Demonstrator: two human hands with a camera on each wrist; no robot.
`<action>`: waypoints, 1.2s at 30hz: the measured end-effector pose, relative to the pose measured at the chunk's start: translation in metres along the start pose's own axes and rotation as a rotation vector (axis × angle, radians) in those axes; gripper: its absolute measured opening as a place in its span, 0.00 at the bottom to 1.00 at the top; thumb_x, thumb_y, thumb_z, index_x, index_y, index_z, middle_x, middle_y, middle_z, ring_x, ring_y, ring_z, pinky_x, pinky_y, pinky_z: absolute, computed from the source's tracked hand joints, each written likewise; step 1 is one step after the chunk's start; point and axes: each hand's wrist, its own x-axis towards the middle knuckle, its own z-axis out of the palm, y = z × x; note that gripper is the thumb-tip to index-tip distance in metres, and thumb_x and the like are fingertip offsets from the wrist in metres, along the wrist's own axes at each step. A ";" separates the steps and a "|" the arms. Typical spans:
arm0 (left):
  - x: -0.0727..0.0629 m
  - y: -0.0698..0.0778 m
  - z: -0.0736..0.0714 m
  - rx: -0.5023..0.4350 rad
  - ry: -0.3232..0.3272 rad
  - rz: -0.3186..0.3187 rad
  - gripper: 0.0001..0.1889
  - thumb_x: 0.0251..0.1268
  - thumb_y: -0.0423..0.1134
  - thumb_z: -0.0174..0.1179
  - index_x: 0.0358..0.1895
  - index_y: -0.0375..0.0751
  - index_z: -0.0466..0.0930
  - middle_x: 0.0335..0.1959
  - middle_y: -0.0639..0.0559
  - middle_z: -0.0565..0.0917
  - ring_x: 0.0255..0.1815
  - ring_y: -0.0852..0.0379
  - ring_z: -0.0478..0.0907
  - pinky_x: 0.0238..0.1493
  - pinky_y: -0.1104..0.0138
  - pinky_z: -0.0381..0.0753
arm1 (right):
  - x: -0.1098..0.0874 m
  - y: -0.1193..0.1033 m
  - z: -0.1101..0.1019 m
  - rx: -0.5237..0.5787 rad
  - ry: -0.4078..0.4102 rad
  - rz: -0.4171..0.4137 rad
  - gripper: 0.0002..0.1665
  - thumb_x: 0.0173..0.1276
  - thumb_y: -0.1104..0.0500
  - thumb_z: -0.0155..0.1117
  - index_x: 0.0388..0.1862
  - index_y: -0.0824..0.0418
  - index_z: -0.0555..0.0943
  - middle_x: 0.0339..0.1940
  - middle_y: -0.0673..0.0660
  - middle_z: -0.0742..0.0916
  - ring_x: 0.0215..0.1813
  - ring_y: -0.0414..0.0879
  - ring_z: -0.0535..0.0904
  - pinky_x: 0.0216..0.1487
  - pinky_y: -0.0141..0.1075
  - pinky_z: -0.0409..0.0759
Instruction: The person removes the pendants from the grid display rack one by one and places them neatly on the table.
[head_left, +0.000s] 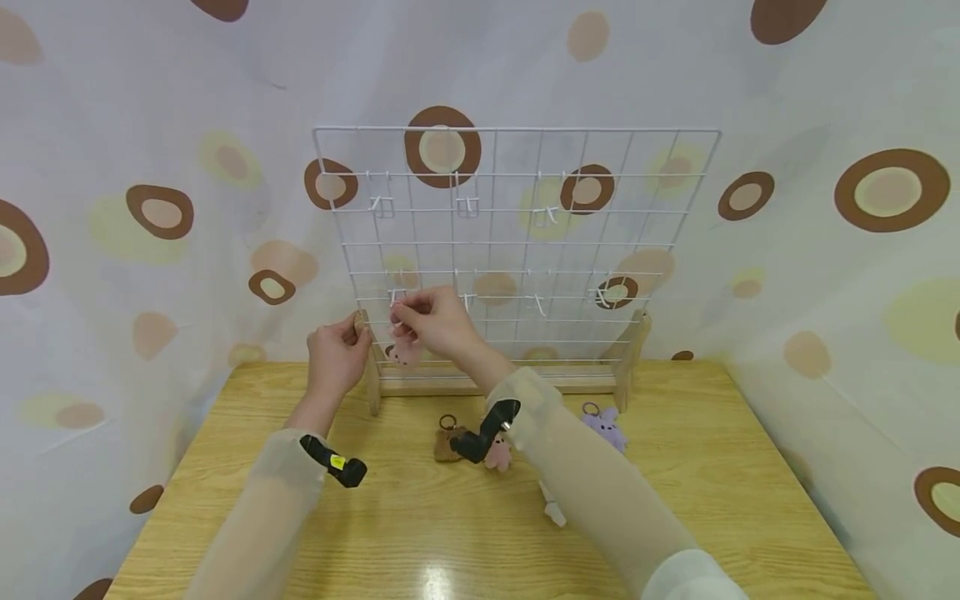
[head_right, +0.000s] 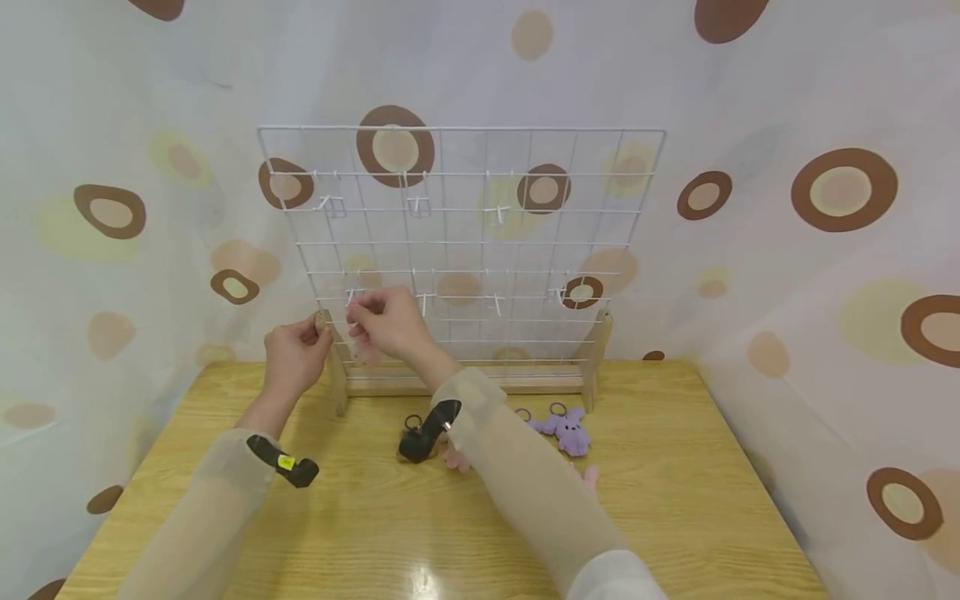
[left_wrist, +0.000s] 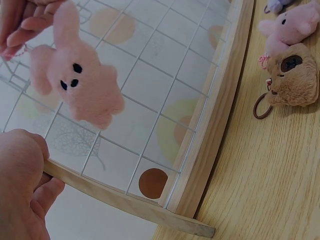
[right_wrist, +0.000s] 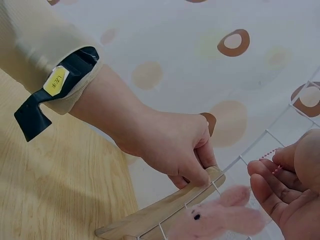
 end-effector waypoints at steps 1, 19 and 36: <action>0.000 0.000 0.000 0.002 -0.002 -0.003 0.19 0.76 0.32 0.61 0.65 0.27 0.81 0.48 0.33 0.88 0.51 0.44 0.88 0.50 0.50 0.88 | -0.001 -0.001 0.000 0.009 -0.005 0.006 0.13 0.81 0.65 0.62 0.50 0.75 0.86 0.41 0.68 0.90 0.33 0.44 0.87 0.35 0.38 0.88; -0.002 0.004 -0.002 -0.006 -0.023 -0.050 0.21 0.76 0.34 0.61 0.67 0.27 0.79 0.50 0.33 0.88 0.52 0.45 0.88 0.51 0.52 0.87 | -0.030 -0.012 -0.015 -0.046 -0.084 -0.108 0.13 0.80 0.63 0.64 0.50 0.74 0.87 0.38 0.61 0.91 0.37 0.52 0.88 0.38 0.43 0.89; -0.003 0.004 -0.001 -0.024 -0.020 -0.048 0.20 0.77 0.33 0.60 0.66 0.28 0.79 0.49 0.33 0.88 0.51 0.44 0.88 0.50 0.52 0.87 | -0.080 -0.007 -0.052 -0.154 -0.174 -0.240 0.09 0.80 0.66 0.63 0.45 0.71 0.88 0.38 0.63 0.91 0.37 0.58 0.88 0.39 0.46 0.89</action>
